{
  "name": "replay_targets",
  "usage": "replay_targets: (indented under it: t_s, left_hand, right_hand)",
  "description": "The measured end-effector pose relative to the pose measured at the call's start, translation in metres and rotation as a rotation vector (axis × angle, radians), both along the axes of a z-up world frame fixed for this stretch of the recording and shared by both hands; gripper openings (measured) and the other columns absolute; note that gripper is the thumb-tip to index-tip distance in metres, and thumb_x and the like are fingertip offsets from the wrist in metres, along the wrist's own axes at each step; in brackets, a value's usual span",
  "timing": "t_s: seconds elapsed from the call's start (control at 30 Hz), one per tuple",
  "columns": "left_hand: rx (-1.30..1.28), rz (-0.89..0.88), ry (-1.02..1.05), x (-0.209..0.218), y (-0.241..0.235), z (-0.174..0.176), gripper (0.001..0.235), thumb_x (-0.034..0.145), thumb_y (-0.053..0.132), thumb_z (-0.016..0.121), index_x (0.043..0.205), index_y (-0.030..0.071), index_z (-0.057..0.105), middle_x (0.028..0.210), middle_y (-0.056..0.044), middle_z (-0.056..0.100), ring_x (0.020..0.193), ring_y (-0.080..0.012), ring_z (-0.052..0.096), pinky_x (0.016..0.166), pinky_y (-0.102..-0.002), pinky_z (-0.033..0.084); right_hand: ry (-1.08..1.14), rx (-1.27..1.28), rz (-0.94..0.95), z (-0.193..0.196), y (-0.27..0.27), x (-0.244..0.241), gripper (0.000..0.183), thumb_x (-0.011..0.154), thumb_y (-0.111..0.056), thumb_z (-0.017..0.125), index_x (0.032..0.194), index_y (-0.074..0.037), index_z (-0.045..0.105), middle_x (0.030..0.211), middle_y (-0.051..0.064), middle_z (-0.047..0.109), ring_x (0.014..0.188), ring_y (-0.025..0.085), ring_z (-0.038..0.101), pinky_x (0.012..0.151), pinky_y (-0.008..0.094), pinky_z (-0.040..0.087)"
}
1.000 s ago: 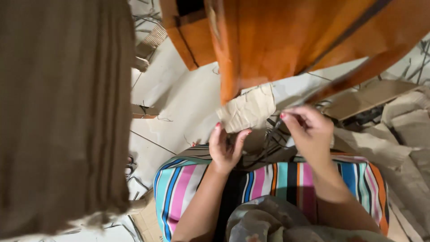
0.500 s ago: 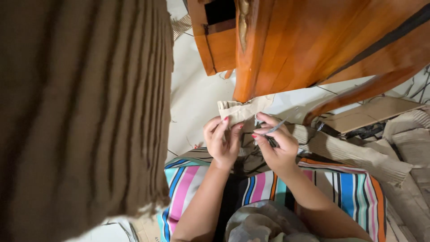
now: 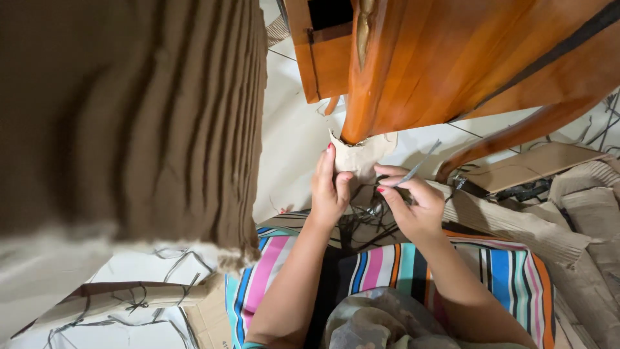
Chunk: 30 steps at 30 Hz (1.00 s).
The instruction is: Wrapping the legs of a wooden chair with protective paper and securing it with plastic ties.
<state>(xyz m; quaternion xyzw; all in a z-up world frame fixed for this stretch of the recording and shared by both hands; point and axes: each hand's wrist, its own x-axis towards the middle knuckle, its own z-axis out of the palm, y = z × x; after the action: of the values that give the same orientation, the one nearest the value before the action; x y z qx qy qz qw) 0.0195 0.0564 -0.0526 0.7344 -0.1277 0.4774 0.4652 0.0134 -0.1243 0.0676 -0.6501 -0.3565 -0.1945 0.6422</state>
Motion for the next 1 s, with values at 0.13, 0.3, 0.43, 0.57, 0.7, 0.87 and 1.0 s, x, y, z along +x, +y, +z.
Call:
replay_targets:
  t_s: [0.13, 0.3, 0.43, 0.57, 0.7, 0.87, 1.0]
  left_hand:
    - [-0.092, -0.162, 0.096, -0.005, -0.005, 0.028, 0.071, 0.107, 0.031, 0.046, 0.158, -0.013, 0.024, 0.14, -0.041, 0.052, 0.127, -0.0546, 0.053, 0.099, -0.062, 0.049]
    - [-0.2, -0.265, 0.219, -0.004, -0.008, 0.085, 0.062, 0.099, 0.064, 0.04, 0.112, 0.006, 0.056, 0.087, -0.008, 0.073, 0.074, -0.0234, 0.069, 0.068, -0.04, 0.056]
    - [-0.252, -0.254, 0.271, -0.006, -0.015, 0.094, 0.069, 0.098, 0.068, 0.027, 0.103, 0.008, 0.059, 0.074, -0.006, 0.071, 0.064, -0.0186, 0.063, 0.056, -0.037, 0.051]
    - [-0.302, -0.285, 0.323, -0.011, -0.014, 0.126, 0.07, 0.105, 0.049, 0.012, 0.095, 0.0, 0.061, 0.066, -0.019, 0.056, 0.067, -0.0198, 0.047, 0.052, -0.041, 0.044]
    - [-0.33, -0.333, 0.315, 0.001, -0.018, 0.1, 0.077, 0.107, 0.04, 0.004, 0.09, -0.003, 0.065, 0.065, -0.019, 0.056, 0.064, -0.0247, 0.049, 0.052, -0.039, 0.046]
    - [-0.417, -0.514, 0.367, 0.013, -0.014, 0.079, 0.09, 0.107, 0.045, -0.005, 0.063, 0.004, 0.061, 0.048, -0.013, 0.054, 0.042, -0.0241, 0.051, 0.038, -0.031, 0.046]
    - [-0.458, -0.633, 0.498, 0.019, -0.009, 0.063, 0.101, 0.106, 0.058, -0.009, 0.05, 0.012, 0.061, 0.036, -0.006, 0.054, 0.031, -0.0169, 0.055, 0.034, -0.025, 0.05]
  right_hand:
    - [-0.006, -0.034, 0.025, 0.006, 0.009, -0.013, 0.004, 0.089, 0.003, 0.074, 0.093, 0.001, 0.075, 0.126, 0.024, 0.072, 0.118, 0.038, 0.07, 0.094, 0.046, 0.058]
    - [0.016, -0.089, 0.045, 0.002, 0.012, -0.015, 0.005, 0.088, -0.003, 0.078, 0.092, -0.002, 0.077, 0.13, 0.026, 0.07, 0.118, 0.038, 0.069, 0.091, 0.044, 0.059]
    - [0.037, -0.092, 0.078, 0.004, 0.011, -0.015, 0.005, 0.087, -0.004, 0.078, 0.092, -0.005, 0.079, 0.13, 0.024, 0.071, 0.118, 0.036, 0.069, 0.09, 0.045, 0.059]
    - [0.074, -0.086, 0.116, -0.009, 0.015, -0.017, 0.004, 0.084, -0.006, 0.082, 0.088, -0.005, 0.08, 0.128, 0.025, 0.071, 0.115, 0.038, 0.069, 0.086, 0.046, 0.06]
    - [0.093, -0.097, 0.178, -0.008, 0.016, -0.023, 0.003, 0.081, -0.003, 0.082, 0.084, -0.004, 0.08, 0.12, 0.027, 0.074, 0.116, 0.04, 0.069, 0.085, 0.046, 0.061]
    - [0.107, -0.091, 0.214, -0.048, 0.018, -0.022, 0.005, 0.08, -0.002, 0.083, 0.084, -0.004, 0.081, 0.121, 0.025, 0.074, 0.123, 0.038, 0.065, 0.088, 0.046, 0.06]
    - [0.104, -0.159, 0.21, -0.031, 0.024, -0.028, 0.004, 0.082, -0.008, 0.083, 0.083, -0.006, 0.08, 0.127, 0.02, 0.074, 0.114, 0.035, 0.071, 0.084, 0.043, 0.06]
